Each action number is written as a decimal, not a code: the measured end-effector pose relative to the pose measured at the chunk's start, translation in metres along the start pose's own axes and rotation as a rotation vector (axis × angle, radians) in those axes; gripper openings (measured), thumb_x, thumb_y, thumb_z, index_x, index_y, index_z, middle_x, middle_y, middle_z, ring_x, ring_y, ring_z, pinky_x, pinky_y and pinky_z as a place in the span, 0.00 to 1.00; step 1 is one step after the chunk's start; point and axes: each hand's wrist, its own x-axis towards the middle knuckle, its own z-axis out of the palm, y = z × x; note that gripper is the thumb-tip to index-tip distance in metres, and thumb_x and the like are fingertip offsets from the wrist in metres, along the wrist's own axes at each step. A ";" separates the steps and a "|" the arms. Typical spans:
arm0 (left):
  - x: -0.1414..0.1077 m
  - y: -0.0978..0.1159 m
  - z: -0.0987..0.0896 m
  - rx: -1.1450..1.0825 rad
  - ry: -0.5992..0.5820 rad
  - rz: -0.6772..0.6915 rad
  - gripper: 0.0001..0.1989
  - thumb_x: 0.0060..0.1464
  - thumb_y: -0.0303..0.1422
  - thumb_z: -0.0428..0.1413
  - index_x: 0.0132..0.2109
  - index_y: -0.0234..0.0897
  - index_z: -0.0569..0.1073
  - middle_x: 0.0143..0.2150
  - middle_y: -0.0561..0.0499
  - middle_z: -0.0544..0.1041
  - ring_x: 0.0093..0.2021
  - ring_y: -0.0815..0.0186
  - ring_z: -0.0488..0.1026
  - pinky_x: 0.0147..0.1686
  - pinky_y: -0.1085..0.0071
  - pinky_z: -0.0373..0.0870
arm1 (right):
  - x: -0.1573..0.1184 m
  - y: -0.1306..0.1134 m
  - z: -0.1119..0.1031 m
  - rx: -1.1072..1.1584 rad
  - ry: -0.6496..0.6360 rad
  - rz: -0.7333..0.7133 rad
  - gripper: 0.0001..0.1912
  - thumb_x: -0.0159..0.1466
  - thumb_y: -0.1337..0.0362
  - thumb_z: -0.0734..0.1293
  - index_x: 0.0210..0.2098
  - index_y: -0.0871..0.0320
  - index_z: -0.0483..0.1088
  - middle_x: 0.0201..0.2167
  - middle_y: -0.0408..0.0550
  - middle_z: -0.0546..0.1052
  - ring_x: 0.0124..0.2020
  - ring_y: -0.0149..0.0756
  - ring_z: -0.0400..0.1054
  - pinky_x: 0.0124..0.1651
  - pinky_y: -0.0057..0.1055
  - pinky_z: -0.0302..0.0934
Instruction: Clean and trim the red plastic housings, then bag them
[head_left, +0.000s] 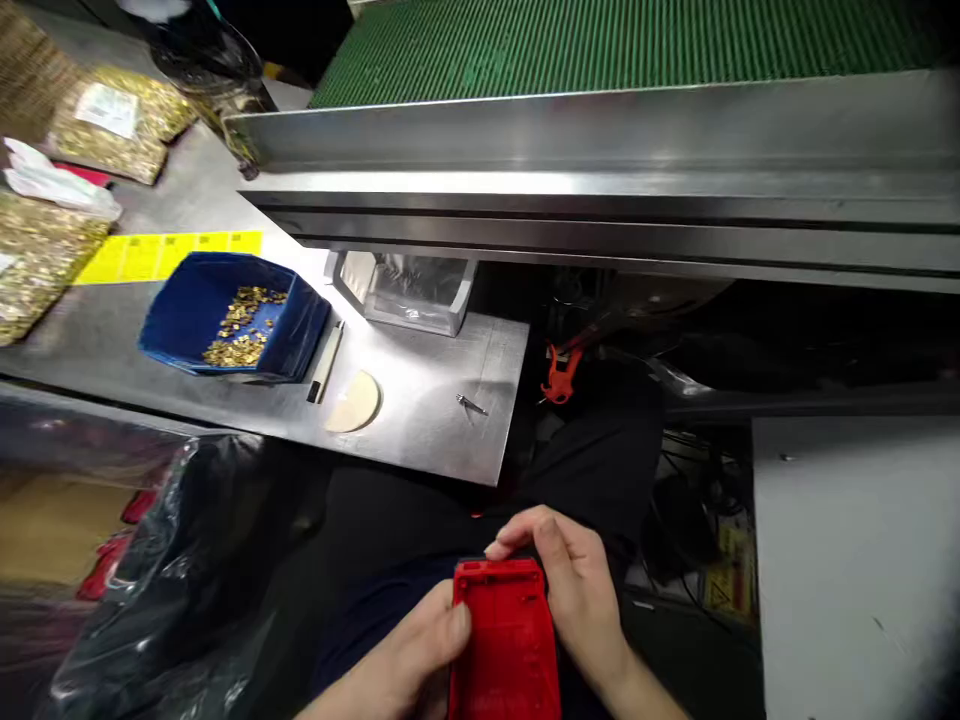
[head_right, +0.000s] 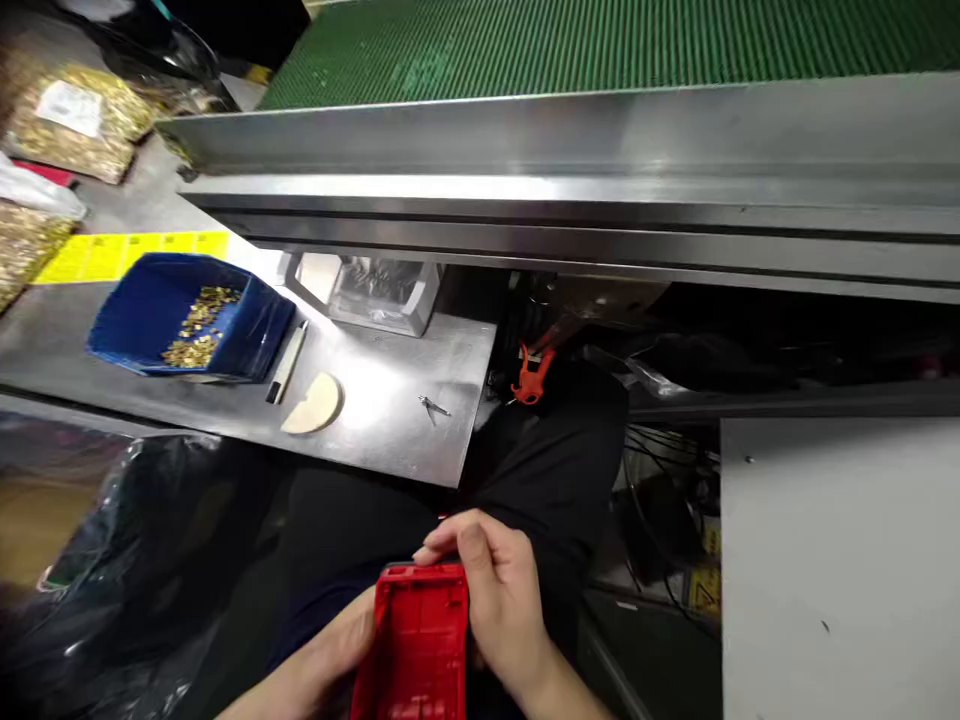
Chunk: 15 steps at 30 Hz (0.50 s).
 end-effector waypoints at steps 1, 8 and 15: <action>-0.001 -0.001 -0.001 0.017 -0.021 -0.023 0.36 0.56 0.52 0.65 0.63 0.34 0.70 0.55 0.36 0.78 0.57 0.46 0.76 0.57 0.54 0.68 | 0.000 0.007 -0.008 -0.023 0.199 -0.054 0.24 0.74 0.52 0.59 0.31 0.59 0.76 0.24 0.47 0.80 0.27 0.33 0.76 0.32 0.25 0.68; -0.004 0.008 0.003 0.072 -0.083 0.009 0.53 0.49 0.58 0.66 0.72 0.33 0.57 0.55 0.28 0.77 0.56 0.36 0.75 0.58 0.40 0.65 | 0.060 0.027 -0.039 -0.549 0.413 -0.126 0.17 0.73 0.52 0.62 0.36 0.57 0.72 0.23 0.39 0.69 0.22 0.29 0.62 0.26 0.25 0.58; -0.020 0.027 -0.015 0.399 -0.060 0.147 0.56 0.50 0.64 0.61 0.75 0.48 0.45 0.58 0.34 0.73 0.60 0.40 0.72 0.61 0.38 0.62 | 0.150 0.033 0.012 -1.029 0.123 -0.256 0.11 0.67 0.60 0.68 0.48 0.55 0.70 0.49 0.55 0.74 0.53 0.51 0.67 0.56 0.45 0.64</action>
